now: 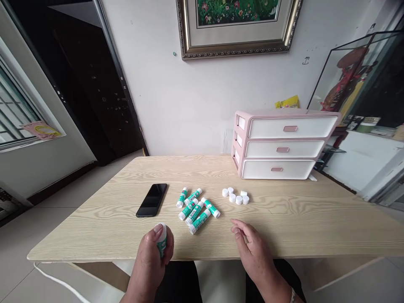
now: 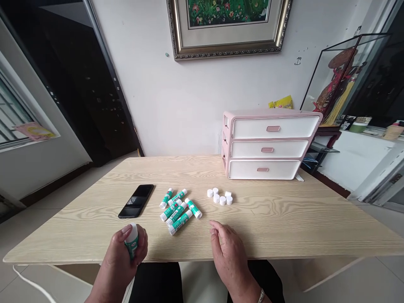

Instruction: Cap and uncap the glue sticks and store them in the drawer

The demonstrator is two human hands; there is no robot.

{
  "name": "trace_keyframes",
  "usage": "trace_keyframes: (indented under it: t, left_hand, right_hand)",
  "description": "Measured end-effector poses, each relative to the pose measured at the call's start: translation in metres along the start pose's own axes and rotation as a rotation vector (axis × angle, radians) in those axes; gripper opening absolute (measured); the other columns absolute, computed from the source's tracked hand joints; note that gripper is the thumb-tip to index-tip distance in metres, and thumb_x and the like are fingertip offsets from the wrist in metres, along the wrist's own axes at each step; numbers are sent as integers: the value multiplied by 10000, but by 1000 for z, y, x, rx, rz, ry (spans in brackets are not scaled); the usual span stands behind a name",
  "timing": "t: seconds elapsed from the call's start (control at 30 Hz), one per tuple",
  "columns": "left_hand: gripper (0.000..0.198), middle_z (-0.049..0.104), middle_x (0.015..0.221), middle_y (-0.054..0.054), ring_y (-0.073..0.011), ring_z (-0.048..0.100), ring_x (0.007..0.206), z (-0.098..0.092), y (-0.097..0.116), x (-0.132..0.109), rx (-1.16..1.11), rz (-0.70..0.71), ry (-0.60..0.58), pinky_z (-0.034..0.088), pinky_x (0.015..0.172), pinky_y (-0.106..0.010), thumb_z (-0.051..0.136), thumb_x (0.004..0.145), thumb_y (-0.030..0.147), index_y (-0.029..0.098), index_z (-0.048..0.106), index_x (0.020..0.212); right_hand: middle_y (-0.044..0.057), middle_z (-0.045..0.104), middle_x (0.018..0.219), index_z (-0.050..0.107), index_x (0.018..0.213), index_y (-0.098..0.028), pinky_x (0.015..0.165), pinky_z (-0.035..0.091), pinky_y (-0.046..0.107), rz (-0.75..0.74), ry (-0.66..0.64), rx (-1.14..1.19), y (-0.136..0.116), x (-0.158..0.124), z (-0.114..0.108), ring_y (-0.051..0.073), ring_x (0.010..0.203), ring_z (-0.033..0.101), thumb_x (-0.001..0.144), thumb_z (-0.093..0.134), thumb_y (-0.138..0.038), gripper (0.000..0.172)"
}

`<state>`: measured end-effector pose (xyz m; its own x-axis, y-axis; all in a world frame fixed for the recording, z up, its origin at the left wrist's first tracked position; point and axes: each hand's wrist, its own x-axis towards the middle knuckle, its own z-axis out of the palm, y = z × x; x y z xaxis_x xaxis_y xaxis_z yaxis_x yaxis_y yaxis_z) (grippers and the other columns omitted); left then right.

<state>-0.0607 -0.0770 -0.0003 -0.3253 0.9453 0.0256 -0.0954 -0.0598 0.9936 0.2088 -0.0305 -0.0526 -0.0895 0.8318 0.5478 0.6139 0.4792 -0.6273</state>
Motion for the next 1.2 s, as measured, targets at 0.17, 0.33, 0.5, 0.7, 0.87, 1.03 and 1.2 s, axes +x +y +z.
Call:
trace_keyframes:
  t: [0.17, 0.33, 0.5, 0.7, 0.87, 1.03, 1.2]
  left_hand:
    - [481, 350, 396, 21, -119, 301, 365, 2, 3, 9, 51, 5, 54, 254, 381, -261, 356, 836, 556, 247, 409, 471]
    - [485, 493, 500, 10, -156, 450, 479, -4, 17, 28, 372, 24, 129, 389, 492, -273, 361, 905, 589, 222, 538, 642]
    - [410, 706, 852, -66, -239, 659, 747, -12, 20, 60, 781, 77, 229, 496, 663, -316, 441, 918, 493, 184, 608, 1128]
    - [516, 583, 1368, -215, -333, 643, 1144, -9, 5, 77, 1323, 154, 172, 505, 857, -408, 292, 994, 283, 126, 411, 1471]
    - [493, 613, 1251, -182, -302, 683, 1002, -5, -3, 78, 1523, 190, 94, 504, 751, -376, 271, 999, 207, 163, 456, 1453]
    - [481, 598, 1260, -185, -300, 635, 1060, -6, -11, 79, 1586, 241, 111, 498, 785, -376, 290, 997, 181, 133, 478, 1437]
    - [429, 639, 1189, -160, -307, 602, 1056, -9, -19, 80, 1642, 349, 170, 488, 849, -388, 351, 993, 211, 140, 564, 1358]
  right_hand:
    - [57, 752, 1035, 664, 1159, -226, 838, 569, 355, -58, -2, -60, -5, -1, 1, 215, 961, 708, 1008, 439, -253, 272]
    - [54, 750, 974, 669, 1115, -222, 805, 563, 362, -106, 20, -89, -8, -1, 0, 213, 903, 705, 1005, 436, -229, 258]
    - [50, 749, 939, 677, 1066, -223, 792, 556, 366, -142, 55, -95, -12, -2, 2, 214, 875, 703, 986, 452, -195, 241]
    - [57, 754, 927, 691, 1040, -220, 795, 559, 353, -79, 48, -39, -17, 1, -1, 217, 878, 709, 980, 458, -205, 241]
    - [87, 753, 1034, 698, 1100, -213, 827, 570, 343, 106, -21, 38, -8, 10, -2, 225, 950, 711, 990, 454, -261, 272]
    - [89, 734, 1065, 665, 1194, -199, 869, 550, 365, 122, -19, -120, 15, 34, -7, 234, 999, 688, 964, 459, -241, 312]
    - [122, 669, 1192, 641, 1257, -187, 935, 504, 369, 96, -9, -354, 37, 68, -21, 250, 1091, 634, 921, 493, -185, 368]
